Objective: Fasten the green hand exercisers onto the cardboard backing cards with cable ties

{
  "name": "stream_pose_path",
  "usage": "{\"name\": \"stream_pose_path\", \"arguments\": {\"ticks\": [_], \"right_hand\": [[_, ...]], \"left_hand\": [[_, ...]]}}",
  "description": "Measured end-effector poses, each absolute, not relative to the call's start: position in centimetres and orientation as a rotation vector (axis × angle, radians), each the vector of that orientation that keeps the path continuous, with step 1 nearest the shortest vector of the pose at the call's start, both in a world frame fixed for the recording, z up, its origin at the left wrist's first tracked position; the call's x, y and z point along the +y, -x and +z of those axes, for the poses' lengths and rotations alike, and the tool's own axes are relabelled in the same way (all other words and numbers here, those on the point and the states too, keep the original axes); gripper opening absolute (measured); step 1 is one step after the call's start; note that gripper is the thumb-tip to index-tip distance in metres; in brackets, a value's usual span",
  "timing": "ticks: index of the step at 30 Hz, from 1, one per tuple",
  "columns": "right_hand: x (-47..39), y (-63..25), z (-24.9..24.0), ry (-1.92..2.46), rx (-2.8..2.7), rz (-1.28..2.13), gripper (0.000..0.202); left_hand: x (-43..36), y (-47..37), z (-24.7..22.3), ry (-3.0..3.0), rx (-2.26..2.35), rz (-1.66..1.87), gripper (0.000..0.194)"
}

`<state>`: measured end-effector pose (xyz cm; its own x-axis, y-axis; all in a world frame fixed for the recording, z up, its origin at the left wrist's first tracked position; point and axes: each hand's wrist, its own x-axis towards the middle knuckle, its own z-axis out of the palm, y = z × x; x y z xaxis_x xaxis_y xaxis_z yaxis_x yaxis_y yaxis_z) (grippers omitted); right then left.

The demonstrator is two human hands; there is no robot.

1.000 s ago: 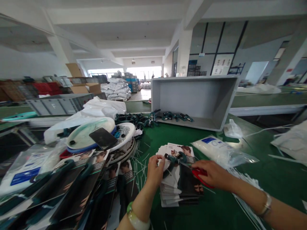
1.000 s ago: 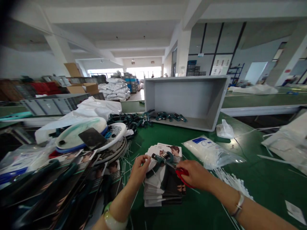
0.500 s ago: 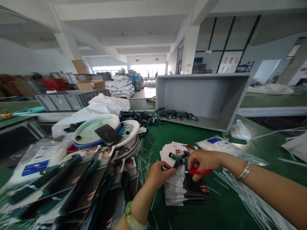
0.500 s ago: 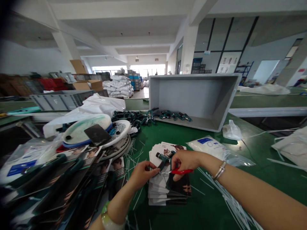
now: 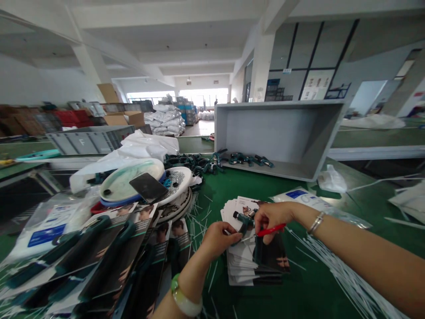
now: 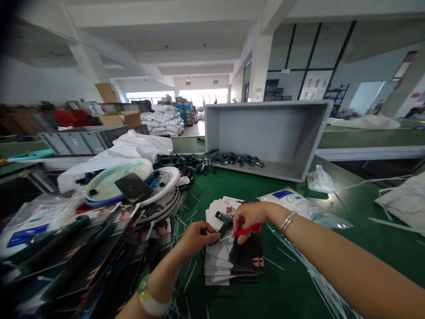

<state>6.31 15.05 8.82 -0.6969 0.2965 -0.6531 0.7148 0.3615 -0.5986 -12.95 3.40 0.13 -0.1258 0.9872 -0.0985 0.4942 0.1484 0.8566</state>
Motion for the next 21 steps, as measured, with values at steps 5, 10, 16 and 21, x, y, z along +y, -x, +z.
{"name": "stream_pose_path", "arguments": {"ticks": [5, 10, 16, 21], "right_hand": [[14.6, -5.6, 9.5, -0.767, 2.383, -1.113, 0.059], [13.0, -5.8, 10.5, -0.645, 2.534, -0.965, 0.051], [14.0, -12.9, 9.6, -1.141, 2.564, -1.277, 0.055], [14.4, -18.5, 6.4, -1.577, 2.717, -0.372, 0.034]], "left_hand": [[3.6, 12.9, 0.2, -1.432, 1.717, 0.873, 0.035], [2.8, 12.8, 0.4, -1.498, 1.751, 0.891, 0.036], [1.1, 12.3, 0.0, -1.697, 1.727, 1.064, 0.028], [-0.7, 16.0, 2.5, -1.66, 2.03, 1.479, 0.024]]}}
